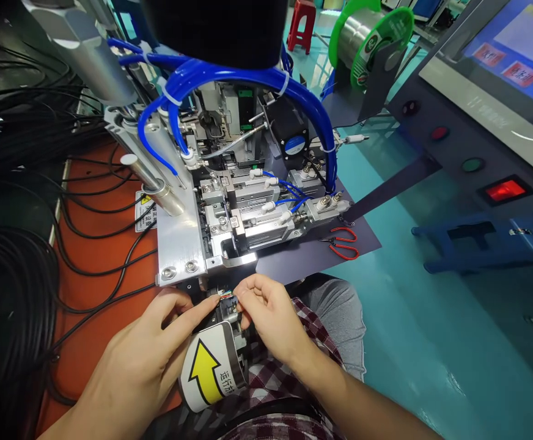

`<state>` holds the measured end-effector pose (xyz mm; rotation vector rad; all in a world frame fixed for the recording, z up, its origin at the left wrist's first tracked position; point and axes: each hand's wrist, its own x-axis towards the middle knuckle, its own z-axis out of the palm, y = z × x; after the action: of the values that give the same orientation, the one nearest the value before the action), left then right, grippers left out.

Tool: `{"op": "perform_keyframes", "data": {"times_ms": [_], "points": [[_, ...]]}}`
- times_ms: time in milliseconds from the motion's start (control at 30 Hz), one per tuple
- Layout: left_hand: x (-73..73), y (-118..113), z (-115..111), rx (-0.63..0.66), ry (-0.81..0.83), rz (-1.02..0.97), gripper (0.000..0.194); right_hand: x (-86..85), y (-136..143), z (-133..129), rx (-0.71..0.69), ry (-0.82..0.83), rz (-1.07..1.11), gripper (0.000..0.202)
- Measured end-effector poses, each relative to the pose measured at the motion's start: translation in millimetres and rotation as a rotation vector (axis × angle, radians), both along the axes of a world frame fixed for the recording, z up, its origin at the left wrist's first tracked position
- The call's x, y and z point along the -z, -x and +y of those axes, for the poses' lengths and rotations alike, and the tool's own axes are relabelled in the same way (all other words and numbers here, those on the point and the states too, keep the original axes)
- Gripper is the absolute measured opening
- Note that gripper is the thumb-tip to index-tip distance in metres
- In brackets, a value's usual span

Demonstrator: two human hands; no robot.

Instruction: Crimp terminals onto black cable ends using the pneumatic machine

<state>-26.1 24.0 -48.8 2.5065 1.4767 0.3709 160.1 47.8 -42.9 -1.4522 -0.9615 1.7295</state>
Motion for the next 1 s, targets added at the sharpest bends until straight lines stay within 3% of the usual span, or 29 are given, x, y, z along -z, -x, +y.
{"op": "perform_keyframes", "data": {"times_ms": [200, 500, 1000], "points": [[0.5, 3.0, -0.8, -0.010, 0.047, -0.086, 0.045, 1.8, 3.4, -6.7, 0.041, -0.077, -0.125, 0.020], [0.5, 2.4, -2.2, -0.008, 0.036, -0.100, 0.044, -0.6, 4.8, -9.9, -0.069, -0.327, -0.361, 0.013], [3.8, 2.6, -2.5, -0.003, 0.020, -0.098, 0.043, 0.9, 2.1, -0.6, -0.148, -0.322, -0.461, 0.013]]}}
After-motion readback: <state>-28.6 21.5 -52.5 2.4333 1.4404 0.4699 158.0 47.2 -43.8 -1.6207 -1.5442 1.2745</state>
